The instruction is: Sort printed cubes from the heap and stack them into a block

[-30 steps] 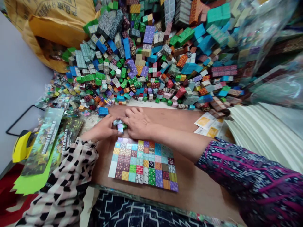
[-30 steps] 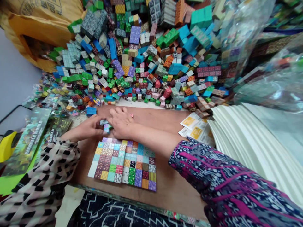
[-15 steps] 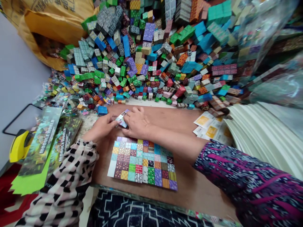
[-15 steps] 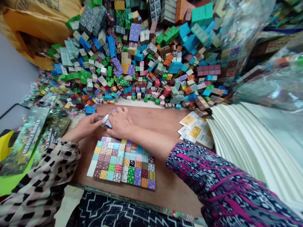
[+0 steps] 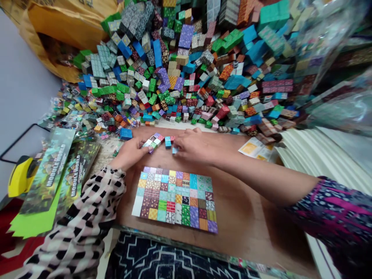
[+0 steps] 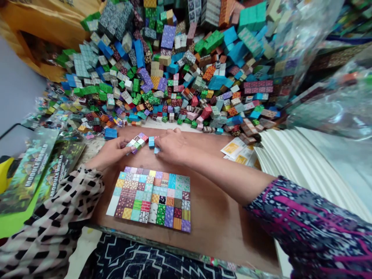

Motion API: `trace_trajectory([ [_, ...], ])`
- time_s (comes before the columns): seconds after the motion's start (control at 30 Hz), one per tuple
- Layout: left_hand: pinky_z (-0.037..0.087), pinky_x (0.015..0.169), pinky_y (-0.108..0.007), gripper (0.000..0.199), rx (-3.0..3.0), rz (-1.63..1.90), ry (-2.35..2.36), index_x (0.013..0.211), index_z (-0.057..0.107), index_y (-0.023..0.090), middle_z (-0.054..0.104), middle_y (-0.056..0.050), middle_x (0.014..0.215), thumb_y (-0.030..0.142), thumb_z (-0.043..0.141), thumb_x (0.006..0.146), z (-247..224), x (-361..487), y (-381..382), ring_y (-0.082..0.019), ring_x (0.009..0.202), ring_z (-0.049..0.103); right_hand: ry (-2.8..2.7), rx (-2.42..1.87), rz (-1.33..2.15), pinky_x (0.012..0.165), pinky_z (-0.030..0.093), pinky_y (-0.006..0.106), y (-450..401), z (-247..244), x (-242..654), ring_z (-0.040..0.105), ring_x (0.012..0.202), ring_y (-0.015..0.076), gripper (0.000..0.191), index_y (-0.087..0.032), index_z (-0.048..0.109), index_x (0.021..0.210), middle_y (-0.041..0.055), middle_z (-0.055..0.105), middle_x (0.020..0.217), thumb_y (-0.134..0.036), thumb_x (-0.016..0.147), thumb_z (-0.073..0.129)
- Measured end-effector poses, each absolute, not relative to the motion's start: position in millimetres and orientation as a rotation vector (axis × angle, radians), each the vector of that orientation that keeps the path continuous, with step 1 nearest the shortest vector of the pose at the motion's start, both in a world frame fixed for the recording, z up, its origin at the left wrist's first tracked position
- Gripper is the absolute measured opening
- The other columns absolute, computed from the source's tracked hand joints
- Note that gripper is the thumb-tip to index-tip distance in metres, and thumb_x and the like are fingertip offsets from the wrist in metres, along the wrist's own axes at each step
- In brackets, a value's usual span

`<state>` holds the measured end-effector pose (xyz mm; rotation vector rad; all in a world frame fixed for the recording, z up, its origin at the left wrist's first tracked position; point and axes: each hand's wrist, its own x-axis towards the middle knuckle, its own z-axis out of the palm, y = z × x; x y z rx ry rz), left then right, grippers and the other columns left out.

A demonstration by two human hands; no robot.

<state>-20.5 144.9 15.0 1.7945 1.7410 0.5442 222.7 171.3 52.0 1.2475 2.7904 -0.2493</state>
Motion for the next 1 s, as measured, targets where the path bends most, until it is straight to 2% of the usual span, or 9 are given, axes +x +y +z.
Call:
trace_trajectory([
  [0.1,0.046,0.072,-0.030,0.028,1.796,0.544,1.710,0.100,0.068,0.020,0.071,-0.006,0.096,0.042,0.064,0.083,15.0,-19.0,144.9,-0.022,0.088,0.063,2.781,1.293,-0.231,0.078,0.028,0.038,170.1,47.6,223.0,0.052,0.097,0.0288,0.014,-0.020,0.066,0.093,0.0088,0.068,0.096,-0.029,0.087,0.057],
  [0.23,0.045,0.072,-0.031,0.028,1.790,0.511,1.747,0.101,0.067,0.019,0.071,-0.005,0.094,0.040,0.065,0.082,17.9,-16.5,144.3,-0.022,0.087,0.064,2.838,1.288,-0.259,0.084,0.029,0.039,161.8,40.7,206.2,0.050,0.099,0.0279,0.015,-0.019,0.066,0.090,0.0085,0.067,0.100,-0.030,0.088,0.057],
  [0.43,0.048,0.084,-0.036,0.037,1.790,0.552,1.701,0.118,0.062,0.022,0.069,-0.006,0.114,0.032,0.065,0.082,19.8,-16.7,144.1,-0.023,0.098,0.064,2.858,1.373,-0.186,0.083,0.032,0.040,171.4,51.4,206.4,0.052,0.099,0.0296,0.024,-0.018,0.068,0.101,0.0123,0.065,0.102,-0.034,0.091,0.053],
  [0.57,0.047,0.078,-0.037,0.033,1.873,0.461,1.754,0.112,0.067,0.023,0.072,-0.006,0.100,0.038,0.063,0.083,16.5,-18.8,146.3,-0.024,0.091,0.064,2.574,1.426,-0.265,0.078,0.034,0.040,183.1,64.0,220.6,0.055,0.095,0.0306,0.016,-0.018,0.070,0.091,0.0130,0.068,0.095,-0.030,0.085,0.060],
  [0.67,0.046,0.072,-0.035,0.035,1.892,0.447,1.754,0.112,0.067,0.023,0.072,-0.006,0.099,0.043,0.061,0.084,14.4,-17.9,146.4,-0.024,0.087,0.064,2.529,1.418,-0.301,0.076,0.035,0.039,183.5,63.3,223.3,0.057,0.093,0.0293,0.016,-0.019,0.069,0.091,0.0126,0.069,0.095,-0.031,0.086,0.060],
  [0.87,0.049,0.078,-0.035,0.039,1.888,0.454,1.680,0.115,0.067,0.022,0.071,-0.007,0.101,0.045,0.061,0.085,18.5,-11.8,142.7,-0.025,0.092,0.064,2.727,1.452,-0.202,0.078,0.036,0.039,179.8,42.9,215.9,0.057,0.092,0.0279,0.017,-0.017,0.066,0.098,0.0128,0.068,0.098,-0.028,0.089,0.055],
  [0.93,0.050,0.083,-0.036,0.041,1.848,0.473,1.643,0.117,0.066,0.021,0.071,-0.009,0.104,0.045,0.062,0.084,20.4,-11.3,142.0,-0.026,0.098,0.063,2.792,1.494,-0.211,0.078,0.037,0.038,181.2,37.2,216.2,0.056,0.093,0.0275,0.024,-0.017,0.061,0.107,0.0123,0.064,0.102,-0.029,0.087,0.058],
  [1.0,0.050,0.089,-0.038,0.046,1.800,0.501,1.572,0.122,0.062,0.020,0.070,-0.009,0.110,0.042,0.065,0.081,21.1,-11.6,141.9,-0.027,0.106,0.062,2.848,1.523,-0.242,0.076,0.041,0.037,183.9,33.8,218.0,0.055,0.094,0.0276,0.039,-0.017,0.056,0.116,0.0131,0.058,0.111,-0.032,0.081,0.065],
])
